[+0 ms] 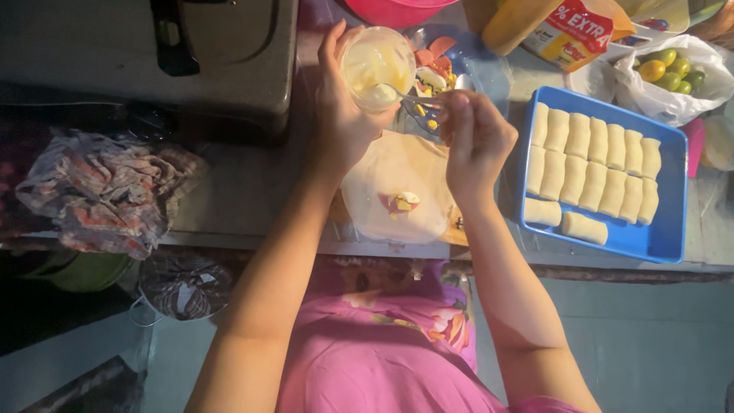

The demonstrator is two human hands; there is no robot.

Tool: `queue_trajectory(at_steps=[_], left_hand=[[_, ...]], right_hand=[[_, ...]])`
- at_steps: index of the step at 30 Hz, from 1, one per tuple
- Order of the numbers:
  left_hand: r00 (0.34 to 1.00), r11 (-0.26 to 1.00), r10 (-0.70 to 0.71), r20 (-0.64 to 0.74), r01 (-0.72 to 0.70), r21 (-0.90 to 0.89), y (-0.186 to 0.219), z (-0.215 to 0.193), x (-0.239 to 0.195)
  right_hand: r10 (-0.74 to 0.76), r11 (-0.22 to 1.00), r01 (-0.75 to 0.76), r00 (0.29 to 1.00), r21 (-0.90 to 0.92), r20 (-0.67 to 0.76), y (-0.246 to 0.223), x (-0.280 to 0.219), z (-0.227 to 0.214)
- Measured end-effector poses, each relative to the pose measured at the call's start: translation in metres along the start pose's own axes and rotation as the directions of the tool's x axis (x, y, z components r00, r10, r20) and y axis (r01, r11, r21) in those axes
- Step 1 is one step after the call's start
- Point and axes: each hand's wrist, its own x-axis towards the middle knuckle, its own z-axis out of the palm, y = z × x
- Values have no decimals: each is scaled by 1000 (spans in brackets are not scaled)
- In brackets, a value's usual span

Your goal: The person cooks thin crepes in a small pan, then fills them with chopped egg and ham plus a creamy spread, rolls them tightly, and places them on a blue tray. The process repeats for multiple rolls.

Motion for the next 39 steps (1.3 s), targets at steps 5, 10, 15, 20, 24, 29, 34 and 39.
queue_trajectory(at_steps=[5, 10, 15, 20, 24, 29, 34, 39], left_hand=[[1000, 998, -2, -16, 3, 63, -4, 1, -1], [999, 999, -46, -19, 46, -13, -10, 2, -2], [1000, 999, -21, -22, 21, 25, -10, 3, -1], [993, 986, 85, -86, -71, 148, -13, 5, 0], [993, 968, 75, -86, -52, 246, -13, 4, -2], [997, 994, -32, -73, 40, 100, -15, 2, 0], [999, 991, 12, -43, -6, 131, -20, 0, -4], [998, 998, -50, -41, 48, -44, -23, -1, -12]], right_hand=[[186, 945, -175, 983, 275, -14, 18, 13, 0], [450, 727, -415, 890, 547, 77, 27, 28, -4], [126, 975, -114, 991, 193, -52, 26, 22, 10], [21, 996, -22, 1000, 92, 11, 16, 0, 12], [129, 973, -118, 991, 200, -43, 15, 2, 12], [293, 875, -253, 955, 413, -35, 18, 13, 9], [361, 771, -318, 932, 552, 32, 22, 22, 3], [329, 852, -284, 944, 440, -26, 5, 0, -30]])
